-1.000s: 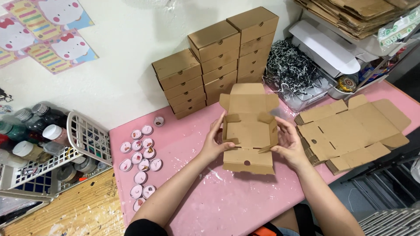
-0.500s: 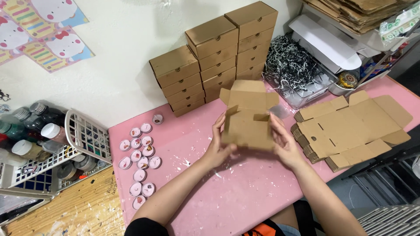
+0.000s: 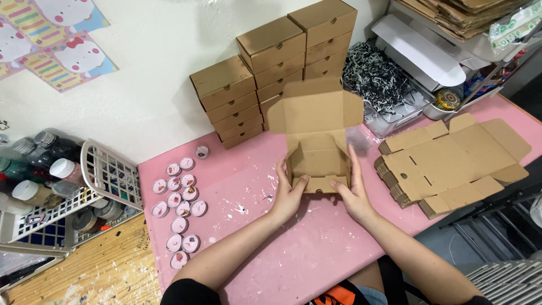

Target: The recorder is assembling small cardboard boxes and filling them with shredded paper and small bagged items.

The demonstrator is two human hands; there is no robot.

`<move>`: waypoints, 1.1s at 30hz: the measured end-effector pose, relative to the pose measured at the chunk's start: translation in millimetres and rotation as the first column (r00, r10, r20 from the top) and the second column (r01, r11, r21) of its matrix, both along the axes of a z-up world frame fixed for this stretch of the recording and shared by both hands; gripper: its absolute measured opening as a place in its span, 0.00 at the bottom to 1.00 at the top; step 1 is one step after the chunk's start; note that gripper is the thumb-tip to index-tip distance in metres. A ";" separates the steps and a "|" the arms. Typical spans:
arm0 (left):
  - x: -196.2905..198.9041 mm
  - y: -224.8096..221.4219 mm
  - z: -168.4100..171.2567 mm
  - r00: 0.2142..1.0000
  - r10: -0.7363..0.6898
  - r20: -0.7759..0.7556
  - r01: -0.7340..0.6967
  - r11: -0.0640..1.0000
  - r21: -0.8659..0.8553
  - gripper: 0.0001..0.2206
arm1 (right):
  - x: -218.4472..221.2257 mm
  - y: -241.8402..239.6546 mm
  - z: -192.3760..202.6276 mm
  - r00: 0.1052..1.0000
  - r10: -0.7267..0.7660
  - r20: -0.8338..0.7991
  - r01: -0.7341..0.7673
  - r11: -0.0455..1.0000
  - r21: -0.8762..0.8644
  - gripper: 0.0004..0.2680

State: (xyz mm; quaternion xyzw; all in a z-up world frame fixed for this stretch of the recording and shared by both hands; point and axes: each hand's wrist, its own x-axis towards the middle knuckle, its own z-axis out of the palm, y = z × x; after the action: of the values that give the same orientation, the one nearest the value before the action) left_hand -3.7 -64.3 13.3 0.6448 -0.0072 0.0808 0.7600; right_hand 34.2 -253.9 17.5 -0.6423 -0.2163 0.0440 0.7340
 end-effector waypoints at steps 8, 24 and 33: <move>2.6 -1.2 -26.8 0.995 0.020 -0.096 -0.023 0.999 -0.031 0.28 | 5.7 5.8 -19.4 0.932 0.005 -0.362 -0.028 0.998 -0.059 0.31; -7.6 3.8 4.7 0.985 0.126 0.116 -0.161 0.906 0.391 0.37 | 6.7 9.0 -8.1 0.956 -0.113 0.271 0.190 0.941 -0.279 0.22; 0.6 14.4 -19.3 0.956 0.190 0.222 -0.281 0.802 0.527 0.32 | 12.5 6.0 -16.9 0.947 -0.064 0.315 0.198 0.888 -0.415 0.18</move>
State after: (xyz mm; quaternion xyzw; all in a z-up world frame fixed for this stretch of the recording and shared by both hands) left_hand -3.0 -49.8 -6.1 0.8240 -0.0099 0.2201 0.5220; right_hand 46.7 -247.9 0.6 -0.8043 -0.2627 -0.0539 0.5303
